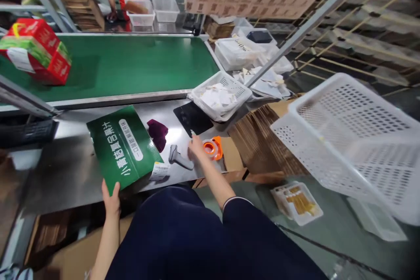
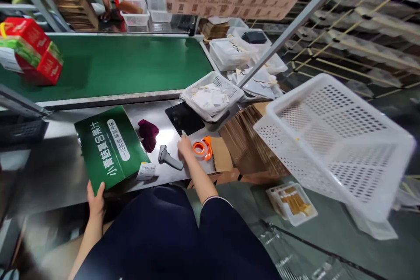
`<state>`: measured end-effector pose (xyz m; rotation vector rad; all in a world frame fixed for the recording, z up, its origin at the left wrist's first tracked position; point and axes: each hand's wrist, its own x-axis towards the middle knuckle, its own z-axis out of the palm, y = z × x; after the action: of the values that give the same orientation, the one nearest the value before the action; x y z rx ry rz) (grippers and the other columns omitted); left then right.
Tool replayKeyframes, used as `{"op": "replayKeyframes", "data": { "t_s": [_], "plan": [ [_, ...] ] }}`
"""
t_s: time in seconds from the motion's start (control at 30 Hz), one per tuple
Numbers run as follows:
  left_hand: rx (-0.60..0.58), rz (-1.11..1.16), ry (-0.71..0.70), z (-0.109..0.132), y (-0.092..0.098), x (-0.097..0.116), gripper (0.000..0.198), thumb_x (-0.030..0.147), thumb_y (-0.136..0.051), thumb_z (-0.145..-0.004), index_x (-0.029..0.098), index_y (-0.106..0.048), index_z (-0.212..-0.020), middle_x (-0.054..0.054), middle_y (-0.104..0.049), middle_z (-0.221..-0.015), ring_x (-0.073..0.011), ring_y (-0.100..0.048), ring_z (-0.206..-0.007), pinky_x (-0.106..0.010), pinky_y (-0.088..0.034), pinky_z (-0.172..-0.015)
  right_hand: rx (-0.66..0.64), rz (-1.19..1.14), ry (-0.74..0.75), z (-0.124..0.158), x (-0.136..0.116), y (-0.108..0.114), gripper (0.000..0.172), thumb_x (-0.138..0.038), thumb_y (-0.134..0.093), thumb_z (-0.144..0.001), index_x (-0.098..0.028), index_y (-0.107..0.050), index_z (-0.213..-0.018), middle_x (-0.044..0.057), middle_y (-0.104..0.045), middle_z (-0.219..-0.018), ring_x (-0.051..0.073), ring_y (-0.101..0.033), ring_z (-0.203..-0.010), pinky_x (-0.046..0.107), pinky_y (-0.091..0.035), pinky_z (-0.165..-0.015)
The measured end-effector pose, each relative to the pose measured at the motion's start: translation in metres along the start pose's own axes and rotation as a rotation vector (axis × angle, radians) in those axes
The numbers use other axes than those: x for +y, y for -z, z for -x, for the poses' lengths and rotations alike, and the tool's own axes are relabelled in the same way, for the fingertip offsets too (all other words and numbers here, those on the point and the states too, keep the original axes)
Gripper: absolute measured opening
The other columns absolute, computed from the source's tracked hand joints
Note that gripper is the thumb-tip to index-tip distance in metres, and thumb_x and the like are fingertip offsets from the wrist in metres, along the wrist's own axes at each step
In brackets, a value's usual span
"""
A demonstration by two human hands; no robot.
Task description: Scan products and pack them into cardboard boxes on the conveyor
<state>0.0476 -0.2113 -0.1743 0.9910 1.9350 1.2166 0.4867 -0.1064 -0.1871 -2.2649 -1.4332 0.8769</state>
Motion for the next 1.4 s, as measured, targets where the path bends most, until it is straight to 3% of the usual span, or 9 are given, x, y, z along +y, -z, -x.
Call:
{"op": "replayKeyframes", "data": {
  "t_s": [0.17, 0.33, 0.4, 0.47, 0.57, 0.67, 0.83, 1.17, 1.4],
  "plan": [
    [-0.022, 0.023, -0.028, -0.005, 0.001, 0.002, 0.095, 0.063, -0.078, -0.078, 0.019, -0.048, -0.156, -0.020, -0.055, -0.160, -0.0361, -0.053, -0.148, -0.051, -0.039, -0.128, 0.048, 0.032, -0.113, -0.035, -0.011, 0.012, 0.039, -0.005, -0.050, -0.090, 0.007, -0.065, -0.125, 0.041, -0.060, -0.133, 0.038, -0.057, -0.134, 0.049, -0.038, -0.115],
    [0.040, -0.117, -0.235, 0.006, 0.004, 0.009, 0.091, 0.063, -0.076, -0.083, 0.016, -0.047, -0.155, -0.026, -0.051, -0.160, -0.0382, -0.052, -0.149, -0.056, -0.040, -0.126, 0.039, -0.143, -0.081, -0.013, -0.031, 0.003, 0.036, -0.013, -0.049, -0.095, -0.006, -0.065, -0.126, 0.029, -0.066, -0.132, 0.032, -0.063, -0.126, 0.043, -0.043, -0.110],
    [0.028, -0.268, -0.446, 0.011, 0.009, 0.016, 0.094, 0.060, -0.082, -0.081, 0.014, -0.047, -0.156, -0.028, -0.049, -0.161, -0.0407, -0.046, -0.153, -0.058, -0.036, -0.128, 0.000, -0.273, -0.058, 0.017, -0.037, -0.005, 0.032, -0.023, -0.050, -0.098, -0.014, -0.063, -0.125, 0.017, -0.073, -0.115, 0.025, -0.070, -0.101, 0.038, -0.051, -0.096],
    [-0.068, -0.433, -0.644, 0.010, 0.015, 0.025, 0.086, 0.054, -0.083, -0.082, 0.014, -0.053, -0.152, -0.029, -0.050, -0.160, -0.0426, -0.043, -0.155, -0.061, -0.029, -0.131, -0.079, -0.421, -0.044, 0.061, -0.043, -0.019, 0.030, -0.039, -0.049, -0.099, -0.019, -0.062, -0.119, 0.005, -0.071, -0.088, 0.019, -0.065, -0.070, 0.033, -0.053, -0.075],
    [-0.226, -0.575, -0.785, -0.003, 0.024, 0.041, 0.067, 0.047, -0.077, -0.090, 0.017, -0.060, -0.147, -0.027, -0.054, -0.158, -0.0421, -0.048, -0.151, -0.063, -0.024, -0.131, -0.216, -0.611, -0.047, 0.140, -0.055, -0.051, 0.042, -0.062, -0.047, -0.095, -0.023, -0.060, -0.102, -0.006, -0.053, -0.058, 0.014, -0.045, -0.044, 0.028, -0.041, -0.050],
    [-0.333, -0.602, -0.841, -0.020, 0.031, 0.052, 0.063, 0.047, -0.079, -0.089, 0.019, -0.064, -0.144, -0.025, -0.055, -0.158, -0.0414, -0.052, -0.147, -0.064, -0.025, -0.130, -0.334, -0.918, -0.077, 0.203, -0.074, -0.088, 0.053, -0.076, -0.061, -0.082, -0.025, -0.058, -0.094, -0.011, -0.041, -0.048, 0.011, -0.032, -0.038, 0.024, -0.027, -0.041],
    [-0.377, -0.525, -0.815, -0.032, 0.047, 0.054, 0.051, 0.045, -0.077, -0.089, 0.021, -0.070, -0.134, -0.021, -0.059, -0.154, -0.0391, -0.057, -0.141, -0.057, -0.040, -0.123, -0.243, -1.318, -0.192, 0.228, -0.112, -0.129, 0.050, -0.067, -0.078, -0.074, -0.026, -0.055, -0.091, -0.013, -0.037, -0.046, 0.007, -0.025, -0.039, 0.020, -0.014, -0.040],
    [-0.480, -0.396, -0.696, -0.027, 0.093, 0.026, 0.042, 0.041, -0.071, -0.095, 0.020, -0.072, -0.132, -0.018, -0.061, -0.148, -0.0330, -0.060, -0.139, -0.052, -0.044, -0.122, -0.008, -1.439, -0.269, 0.237, -0.144, -0.161, 0.048, -0.066, -0.074, -0.079, -0.026, -0.053, -0.095, -0.012, -0.040, -0.052, 0.007, -0.027, -0.041, 0.022, -0.016, -0.040],
    [-0.556, -0.263, -0.484, -0.030, 0.107, 0.013, 0.043, 0.045, -0.073, -0.091, 0.019, -0.074, -0.125, -0.016, -0.071, -0.135, -0.0322, -0.066, -0.129, -0.053, -0.052, -0.114, 0.074, -1.414, -0.295, 0.236, -0.160, -0.168, 0.042, -0.063, -0.068, -0.085, -0.027, -0.048, -0.095, -0.013, -0.034, -0.053, 0.009, -0.027, -0.044, 0.023, -0.018, -0.043]
  ]
}}
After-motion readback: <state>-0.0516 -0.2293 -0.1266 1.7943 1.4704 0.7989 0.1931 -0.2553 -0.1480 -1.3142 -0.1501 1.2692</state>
